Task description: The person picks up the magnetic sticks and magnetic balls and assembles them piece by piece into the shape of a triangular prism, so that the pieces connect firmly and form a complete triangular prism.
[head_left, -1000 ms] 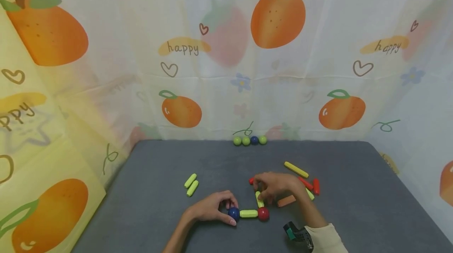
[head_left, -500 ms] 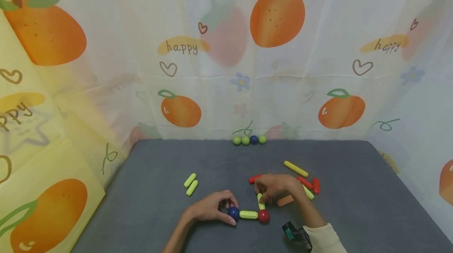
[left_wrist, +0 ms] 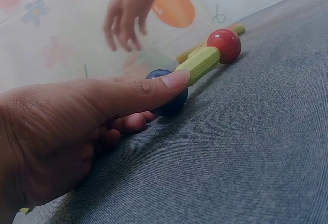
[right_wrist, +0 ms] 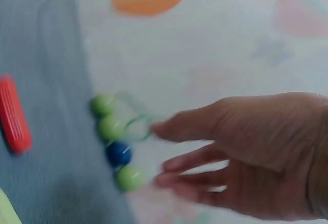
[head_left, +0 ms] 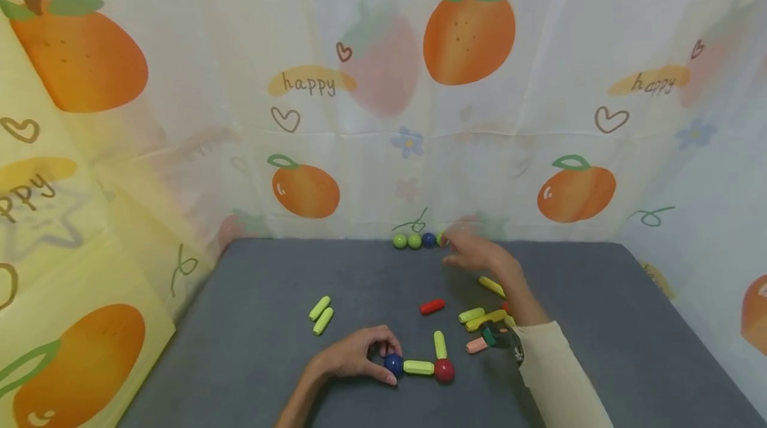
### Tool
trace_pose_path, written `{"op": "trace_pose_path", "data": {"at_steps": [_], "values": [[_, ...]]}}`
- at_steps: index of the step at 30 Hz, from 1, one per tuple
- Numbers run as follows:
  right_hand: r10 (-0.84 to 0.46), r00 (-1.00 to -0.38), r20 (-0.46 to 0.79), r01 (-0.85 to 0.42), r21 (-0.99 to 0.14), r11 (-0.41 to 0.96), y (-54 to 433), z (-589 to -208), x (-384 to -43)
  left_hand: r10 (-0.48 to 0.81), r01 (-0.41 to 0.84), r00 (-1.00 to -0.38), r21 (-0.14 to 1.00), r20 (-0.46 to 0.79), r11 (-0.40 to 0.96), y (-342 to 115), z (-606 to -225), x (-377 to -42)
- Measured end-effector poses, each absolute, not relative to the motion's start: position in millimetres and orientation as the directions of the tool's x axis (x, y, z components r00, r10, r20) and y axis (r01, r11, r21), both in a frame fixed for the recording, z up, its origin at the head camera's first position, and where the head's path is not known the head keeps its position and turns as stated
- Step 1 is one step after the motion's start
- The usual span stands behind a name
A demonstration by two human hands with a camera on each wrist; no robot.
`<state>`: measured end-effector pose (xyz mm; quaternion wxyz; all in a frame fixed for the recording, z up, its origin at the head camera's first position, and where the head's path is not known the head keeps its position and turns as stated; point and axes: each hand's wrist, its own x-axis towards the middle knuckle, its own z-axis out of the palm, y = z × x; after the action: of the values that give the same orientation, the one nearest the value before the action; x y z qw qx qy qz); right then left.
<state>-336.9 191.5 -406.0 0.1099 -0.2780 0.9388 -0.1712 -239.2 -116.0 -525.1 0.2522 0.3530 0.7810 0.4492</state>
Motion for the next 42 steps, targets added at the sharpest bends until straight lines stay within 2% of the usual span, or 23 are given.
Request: {"op": "trace_pose_path", "data": {"at_steps": [4, 8, 10, 14, 18, 20, 22, 26, 28, 30, 35, 42], "values": [[-0.510, -0.860, -0.006, -0.487, -0.285, 0.825, 193, -426, -375, 0.776, 0.327, -0.626, 0.879, -0.073, 0.346, -116, -526, -239], [-0.514, -0.858, -0.023, -0.505, -0.153, 0.850, 197, -456, -392, 0.786, 0.333, -0.614, 0.879, -0.073, 0.341, -115, -529, -237], [-0.523, -0.851, -0.044, -0.514, -0.130, 0.848, 200, -467, -394, 0.788, 0.330, -0.612, 0.881, -0.074, 0.339, -114, -530, -236], [-0.517, -0.855, -0.040, -0.502, -0.186, 0.844, 207, -478, -393, 0.782, 0.315, -0.617, 0.883, -0.086, 0.346, -115, -529, -235], [-0.597, -0.795, 0.111, -0.607, -0.150, 0.780, 221, -498, -405, 0.774, 0.302, -0.626, 0.886, -0.094, 0.352, -116, -526, -236], [-0.628, -0.760, 0.166, -0.648, -0.125, 0.751, 223, -496, -404, 0.770, 0.302, -0.631, 0.884, -0.095, 0.357, -116, -525, -237], [-0.618, -0.765, 0.181, -0.643, -0.165, 0.748, 221, -489, -395, 0.768, 0.305, -0.633, 0.881, -0.096, 0.361, -115, -523, -237], [-0.554, -0.832, -0.009, -0.512, -0.369, 0.776, 203, -451, -345, 0.772, 0.319, -0.629, 0.878, -0.086, 0.358, -115, -522, -238], [-0.549, -0.830, -0.094, -0.463, -0.434, 0.773, 195, -444, -320, 0.776, 0.325, -0.626, 0.878, -0.080, 0.352, -115, -523, -238], [-0.581, -0.802, -0.141, -0.461, -0.473, 0.751, 189, -443, -298, 0.779, 0.328, -0.622, 0.878, -0.077, 0.349, -115, -523, -238], [-0.603, -0.779, -0.170, -0.462, -0.494, 0.736, 171, -449, -260, 0.777, 0.323, -0.626, 0.883, -0.069, 0.339, -116, -523, -239], [-0.461, -0.870, -0.177, -0.325, -0.497, 0.804, 153, -463, -243, 0.783, 0.338, -0.620, 0.880, -0.058, 0.333, -117, -523, -238]]}}
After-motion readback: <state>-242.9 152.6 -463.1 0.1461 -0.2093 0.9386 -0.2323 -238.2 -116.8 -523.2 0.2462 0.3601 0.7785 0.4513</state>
